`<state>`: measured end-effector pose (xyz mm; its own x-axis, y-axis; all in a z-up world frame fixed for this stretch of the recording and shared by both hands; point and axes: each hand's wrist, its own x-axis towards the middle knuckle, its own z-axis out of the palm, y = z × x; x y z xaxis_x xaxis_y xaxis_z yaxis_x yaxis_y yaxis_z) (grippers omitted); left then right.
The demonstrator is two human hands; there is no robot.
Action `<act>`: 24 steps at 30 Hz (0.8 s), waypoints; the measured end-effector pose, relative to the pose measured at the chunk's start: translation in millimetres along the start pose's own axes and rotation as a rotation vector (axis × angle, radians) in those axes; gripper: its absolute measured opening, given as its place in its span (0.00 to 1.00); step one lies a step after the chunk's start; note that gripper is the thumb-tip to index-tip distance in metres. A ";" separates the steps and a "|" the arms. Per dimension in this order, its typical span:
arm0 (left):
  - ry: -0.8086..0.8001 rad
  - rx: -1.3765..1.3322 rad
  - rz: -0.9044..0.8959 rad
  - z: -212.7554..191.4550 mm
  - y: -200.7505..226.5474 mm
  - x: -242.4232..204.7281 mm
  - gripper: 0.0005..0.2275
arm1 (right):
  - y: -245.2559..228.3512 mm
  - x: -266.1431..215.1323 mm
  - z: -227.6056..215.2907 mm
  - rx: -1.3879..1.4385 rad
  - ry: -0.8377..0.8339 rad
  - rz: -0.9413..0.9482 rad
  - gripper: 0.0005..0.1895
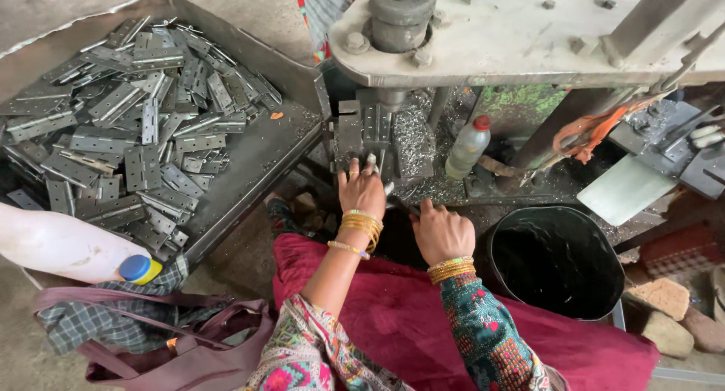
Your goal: The person repeatedly picks up small metal pieces from a bin, places them under a drill press, and operates the machine to drill holes. After each cycle, the person removes the finished piece and returns it to the bin. The process is continuous and repetitive throughout the clip.
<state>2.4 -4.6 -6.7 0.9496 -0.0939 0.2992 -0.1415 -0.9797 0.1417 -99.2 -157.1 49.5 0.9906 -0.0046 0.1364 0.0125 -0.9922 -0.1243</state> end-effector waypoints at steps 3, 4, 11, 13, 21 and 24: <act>-0.091 0.011 -0.041 -11.7 0.2 16.9 0.16 | 5.9 -6.0 23.1 -0.022 -0.042 0.011 0.17; -0.087 0.031 -0.047 -14.0 3.6 23.9 0.16 | 11.0 -11.5 34.0 -0.019 -0.065 0.029 0.17; -0.079 0.057 -0.070 -13.1 5.7 22.3 0.14 | 41.5 -73.6 126.7 0.147 -0.129 0.111 0.16; 0.005 0.059 -0.013 -14.8 -8.9 11.5 0.17 | 37.5 -68.7 130.1 0.211 -0.179 0.151 0.17; -0.030 0.087 -0.033 14.2 -3.1 32.3 0.16 | 43.2 -38.0 115.7 0.218 -0.204 0.127 0.22; 0.033 0.056 -0.036 14.2 4.7 37.6 0.17 | 45.7 -52.5 126.2 0.253 -0.169 0.140 0.22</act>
<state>41.3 -15.3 -8.2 0.9440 -0.0532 0.3256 -0.0905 -0.9908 0.1006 -133.5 -186.4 -87.4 0.9934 -0.0971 -0.0613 -0.1131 -0.9207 -0.3736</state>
